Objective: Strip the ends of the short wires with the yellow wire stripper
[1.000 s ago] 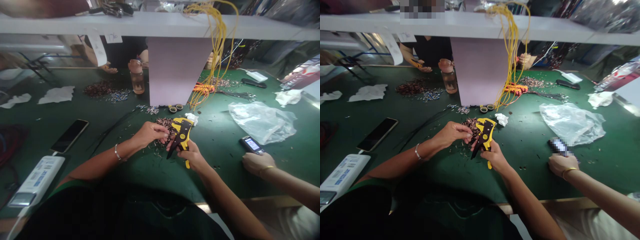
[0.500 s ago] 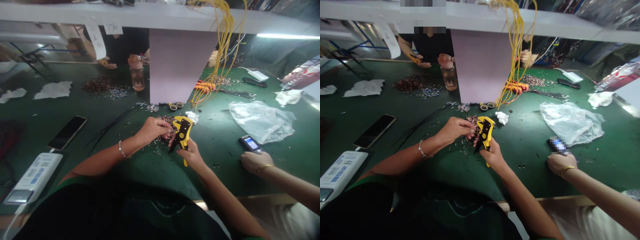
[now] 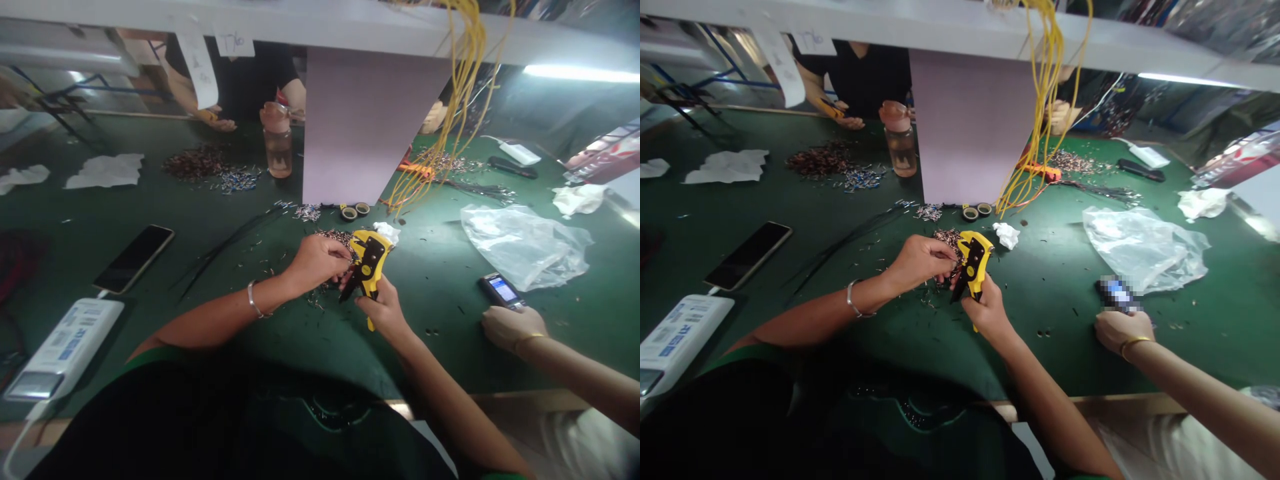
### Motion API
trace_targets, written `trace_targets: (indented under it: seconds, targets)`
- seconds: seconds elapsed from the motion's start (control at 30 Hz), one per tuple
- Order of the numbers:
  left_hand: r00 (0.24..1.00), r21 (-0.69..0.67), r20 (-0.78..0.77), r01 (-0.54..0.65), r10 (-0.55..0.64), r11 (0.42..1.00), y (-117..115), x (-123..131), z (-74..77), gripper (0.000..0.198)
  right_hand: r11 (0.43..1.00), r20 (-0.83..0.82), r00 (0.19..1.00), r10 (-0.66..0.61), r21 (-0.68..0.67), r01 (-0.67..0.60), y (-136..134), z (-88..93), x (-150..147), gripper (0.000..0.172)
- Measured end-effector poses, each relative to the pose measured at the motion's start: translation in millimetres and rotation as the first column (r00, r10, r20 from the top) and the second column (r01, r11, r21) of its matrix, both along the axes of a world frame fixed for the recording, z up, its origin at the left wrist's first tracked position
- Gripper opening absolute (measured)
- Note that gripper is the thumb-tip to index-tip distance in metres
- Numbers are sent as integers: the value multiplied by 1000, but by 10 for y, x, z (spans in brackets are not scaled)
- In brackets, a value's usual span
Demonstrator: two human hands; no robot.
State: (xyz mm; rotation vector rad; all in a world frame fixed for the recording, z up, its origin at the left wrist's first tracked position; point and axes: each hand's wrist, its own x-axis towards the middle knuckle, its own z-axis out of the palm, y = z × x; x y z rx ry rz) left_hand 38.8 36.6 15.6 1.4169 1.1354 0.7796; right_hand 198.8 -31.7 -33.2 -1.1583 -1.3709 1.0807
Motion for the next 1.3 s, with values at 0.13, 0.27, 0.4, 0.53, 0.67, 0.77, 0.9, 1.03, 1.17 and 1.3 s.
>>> trace_targets:
  seconds: [0.13,0.27,0.4,0.53,0.67,0.77,0.9,1.03,1.17,1.3]
  targets:
    - [999,-18,40,36,-35,999,-11,20,5,13,999,49,999,-22,38,20,3,9,-6,28]
    - [996,-26,62,62,-60,998,-11,28,9,12,997,73,996,-51,65,47,7,7,-20,26]
    - [997,-32,63,36,-34,999,-6,30,20,16,994,111,992,-68,95,58,5,-29,-16,25]
    - [999,-21,43,12,-11,1000,-2,25,37,18,992,157,984,-88,102,72,4,-78,3,24]
    - [1000,-2,21,0,0,1000,5,27,24,18,991,182,977,-110,99,93,1,-92,4,25]
    - [1000,-19,18,8,-8,1000,3,42,5,17,991,187,977,-106,102,88,-4,-88,-9,25]
    - [999,-61,45,29,-26,998,-22,68,-4,15,988,186,975,-123,116,103,-5,-93,-21,24]
    - [996,-69,85,32,-26,997,-36,85,-2,15,987,198,973,-120,127,96,5,-99,-25,24]
    - [994,-86,103,42,-34,995,-24,92,-8,13,982,196,972,-132,161,101,15,-100,-38,25]
    - [990,-115,133,66,-50,991,-13,88,-16,10,982,206,971,-118,166,84,16,-120,-45,26]
